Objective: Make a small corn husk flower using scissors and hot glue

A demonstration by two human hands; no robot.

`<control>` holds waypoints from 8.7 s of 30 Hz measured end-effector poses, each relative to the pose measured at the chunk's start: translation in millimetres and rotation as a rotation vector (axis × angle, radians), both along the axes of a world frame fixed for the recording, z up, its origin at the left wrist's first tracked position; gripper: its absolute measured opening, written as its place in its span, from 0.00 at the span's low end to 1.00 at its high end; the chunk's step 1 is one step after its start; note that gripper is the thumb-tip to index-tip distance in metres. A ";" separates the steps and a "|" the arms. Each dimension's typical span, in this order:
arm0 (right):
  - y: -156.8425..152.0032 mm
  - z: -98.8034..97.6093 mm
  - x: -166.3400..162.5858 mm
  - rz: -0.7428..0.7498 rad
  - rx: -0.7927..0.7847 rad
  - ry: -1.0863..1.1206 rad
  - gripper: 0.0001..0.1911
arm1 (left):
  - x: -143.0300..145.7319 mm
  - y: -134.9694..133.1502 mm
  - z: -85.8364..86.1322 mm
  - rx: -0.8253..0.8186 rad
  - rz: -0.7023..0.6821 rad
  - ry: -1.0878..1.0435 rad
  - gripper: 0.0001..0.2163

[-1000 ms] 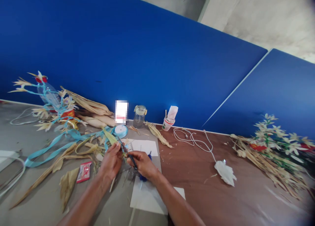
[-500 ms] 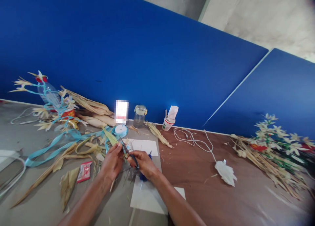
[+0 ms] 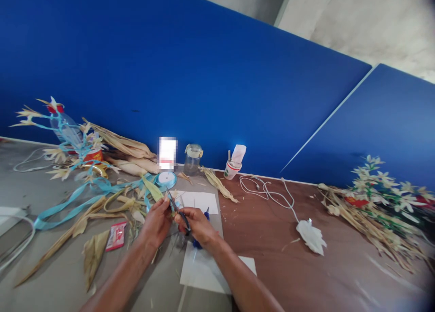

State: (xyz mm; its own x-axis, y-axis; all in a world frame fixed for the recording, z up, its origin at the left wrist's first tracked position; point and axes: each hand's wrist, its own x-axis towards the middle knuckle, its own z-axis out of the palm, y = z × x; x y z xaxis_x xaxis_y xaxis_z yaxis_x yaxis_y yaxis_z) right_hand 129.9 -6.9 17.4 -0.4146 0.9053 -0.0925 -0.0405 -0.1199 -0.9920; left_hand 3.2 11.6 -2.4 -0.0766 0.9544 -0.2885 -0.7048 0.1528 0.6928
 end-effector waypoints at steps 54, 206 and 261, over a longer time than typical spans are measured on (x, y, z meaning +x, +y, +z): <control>2.9 4.9 6.0 -0.028 -0.237 0.032 0.19 | 4.4 -4.7 4.0 -0.003 -0.130 0.022 0.04; 20.5 9.4 -9.8 -0.393 0.110 -0.013 0.06 | -8.6 1.0 7.8 0.187 -0.026 0.131 0.12; -50.8 -5.5 67.6 -0.062 0.326 -1.295 0.24 | -11.2 7.2 -6.7 0.108 -0.106 0.085 0.09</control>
State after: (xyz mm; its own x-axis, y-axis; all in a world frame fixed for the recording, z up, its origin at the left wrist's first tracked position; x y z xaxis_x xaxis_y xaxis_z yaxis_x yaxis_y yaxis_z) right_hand 197.4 -57.7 11.8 -0.1505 0.9751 -0.1628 0.9484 0.0960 -0.3022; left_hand -8.0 18.8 -9.1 0.0064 0.9835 -0.1810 -0.6268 0.1450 0.7656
